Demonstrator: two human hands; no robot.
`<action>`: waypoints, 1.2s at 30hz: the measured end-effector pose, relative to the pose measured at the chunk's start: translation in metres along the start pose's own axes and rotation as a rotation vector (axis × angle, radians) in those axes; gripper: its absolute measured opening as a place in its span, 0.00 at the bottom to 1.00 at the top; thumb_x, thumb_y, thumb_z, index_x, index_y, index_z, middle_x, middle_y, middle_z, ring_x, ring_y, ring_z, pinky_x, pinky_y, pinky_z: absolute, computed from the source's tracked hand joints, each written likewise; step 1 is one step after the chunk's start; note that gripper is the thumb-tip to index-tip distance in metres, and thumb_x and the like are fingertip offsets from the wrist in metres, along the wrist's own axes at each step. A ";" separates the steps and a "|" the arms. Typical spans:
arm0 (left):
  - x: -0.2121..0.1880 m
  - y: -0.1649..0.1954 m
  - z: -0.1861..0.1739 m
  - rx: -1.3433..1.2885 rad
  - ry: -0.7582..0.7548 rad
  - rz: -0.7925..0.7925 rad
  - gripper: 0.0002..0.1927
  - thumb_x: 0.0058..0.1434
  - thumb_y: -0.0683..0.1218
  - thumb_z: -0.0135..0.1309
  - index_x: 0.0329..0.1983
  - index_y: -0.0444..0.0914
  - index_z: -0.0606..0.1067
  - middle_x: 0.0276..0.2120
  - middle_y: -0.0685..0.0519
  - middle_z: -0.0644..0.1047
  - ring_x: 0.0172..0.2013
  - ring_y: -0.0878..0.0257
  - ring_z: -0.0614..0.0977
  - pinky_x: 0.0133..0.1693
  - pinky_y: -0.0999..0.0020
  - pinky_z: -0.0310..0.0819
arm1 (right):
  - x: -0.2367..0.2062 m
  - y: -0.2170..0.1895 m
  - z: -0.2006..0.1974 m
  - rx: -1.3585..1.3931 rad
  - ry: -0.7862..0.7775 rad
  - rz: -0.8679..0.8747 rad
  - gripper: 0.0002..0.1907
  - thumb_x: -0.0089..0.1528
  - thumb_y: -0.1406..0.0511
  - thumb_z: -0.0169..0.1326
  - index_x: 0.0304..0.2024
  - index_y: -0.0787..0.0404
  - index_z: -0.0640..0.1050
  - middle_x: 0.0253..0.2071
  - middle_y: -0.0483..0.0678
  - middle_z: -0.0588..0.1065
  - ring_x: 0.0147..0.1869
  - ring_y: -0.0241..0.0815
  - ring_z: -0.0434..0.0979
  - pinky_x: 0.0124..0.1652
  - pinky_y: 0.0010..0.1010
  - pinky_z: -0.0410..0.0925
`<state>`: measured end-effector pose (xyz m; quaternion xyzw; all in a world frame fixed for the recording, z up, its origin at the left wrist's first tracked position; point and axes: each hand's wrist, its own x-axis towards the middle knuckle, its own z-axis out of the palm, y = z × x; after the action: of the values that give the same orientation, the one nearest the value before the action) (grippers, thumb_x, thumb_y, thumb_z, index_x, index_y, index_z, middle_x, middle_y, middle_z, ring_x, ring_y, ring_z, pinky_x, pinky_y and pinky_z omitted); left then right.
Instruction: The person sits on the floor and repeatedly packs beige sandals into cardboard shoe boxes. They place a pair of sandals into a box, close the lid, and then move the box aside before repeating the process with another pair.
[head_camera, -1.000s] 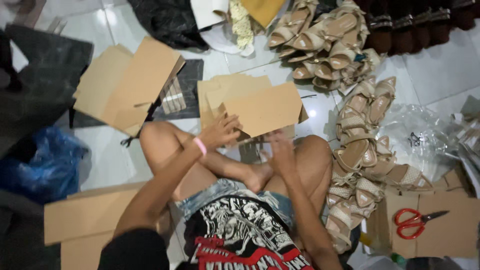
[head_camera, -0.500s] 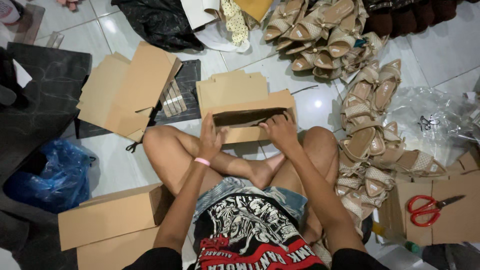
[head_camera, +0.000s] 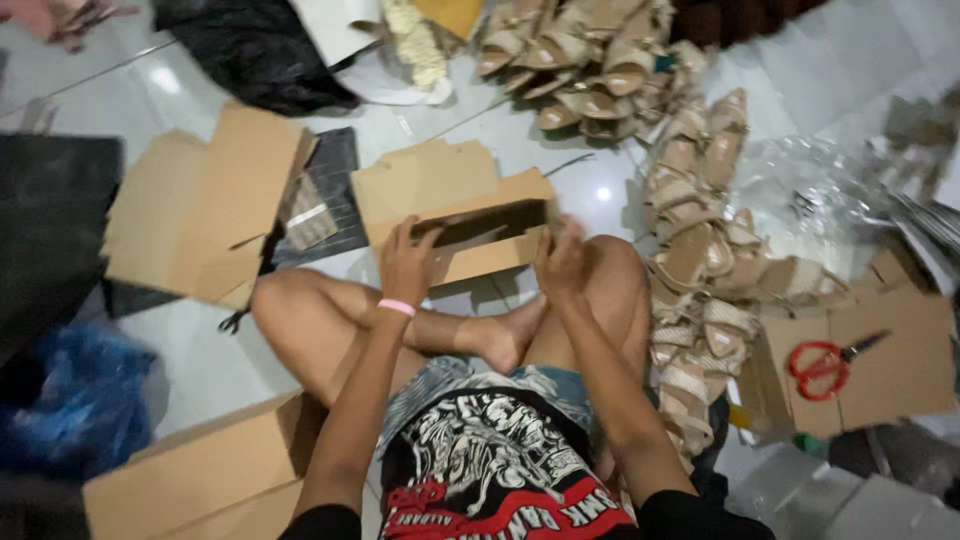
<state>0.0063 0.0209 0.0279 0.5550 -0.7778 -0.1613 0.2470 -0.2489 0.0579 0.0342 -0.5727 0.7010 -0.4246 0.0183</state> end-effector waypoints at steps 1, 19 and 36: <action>0.000 0.000 0.003 -0.012 0.038 -0.010 0.22 0.60 0.41 0.55 0.58 0.46 0.79 0.63 0.46 0.71 0.62 0.45 0.72 0.63 0.53 0.66 | 0.001 0.008 -0.005 0.002 -0.091 -0.175 0.14 0.68 0.67 0.53 0.55 0.67 0.76 0.56 0.60 0.74 0.63 0.60 0.72 0.62 0.46 0.66; 0.011 0.013 0.017 -0.080 0.160 0.235 0.16 0.56 0.48 0.70 0.39 0.39 0.75 0.52 0.45 0.76 0.54 0.44 0.75 0.56 0.50 0.68 | 0.041 0.028 -0.020 0.087 -0.424 -0.092 0.37 0.54 0.54 0.66 0.60 0.61 0.70 0.61 0.56 0.69 0.63 0.60 0.71 0.57 0.45 0.67; 0.052 -0.013 0.026 -1.135 0.125 -0.552 0.24 0.75 0.58 0.51 0.58 0.32 0.75 0.49 0.51 0.77 0.48 0.63 0.75 0.50 0.66 0.71 | 0.000 0.038 -0.028 -0.378 -0.528 -0.315 0.43 0.49 0.73 0.68 0.66 0.42 0.75 0.74 0.51 0.60 0.66 0.56 0.67 0.55 0.34 0.72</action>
<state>-0.0117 -0.0334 0.0108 0.5261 -0.3834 -0.5739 0.4969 -0.2931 0.0734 0.0290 -0.7570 0.6413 -0.1226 0.0266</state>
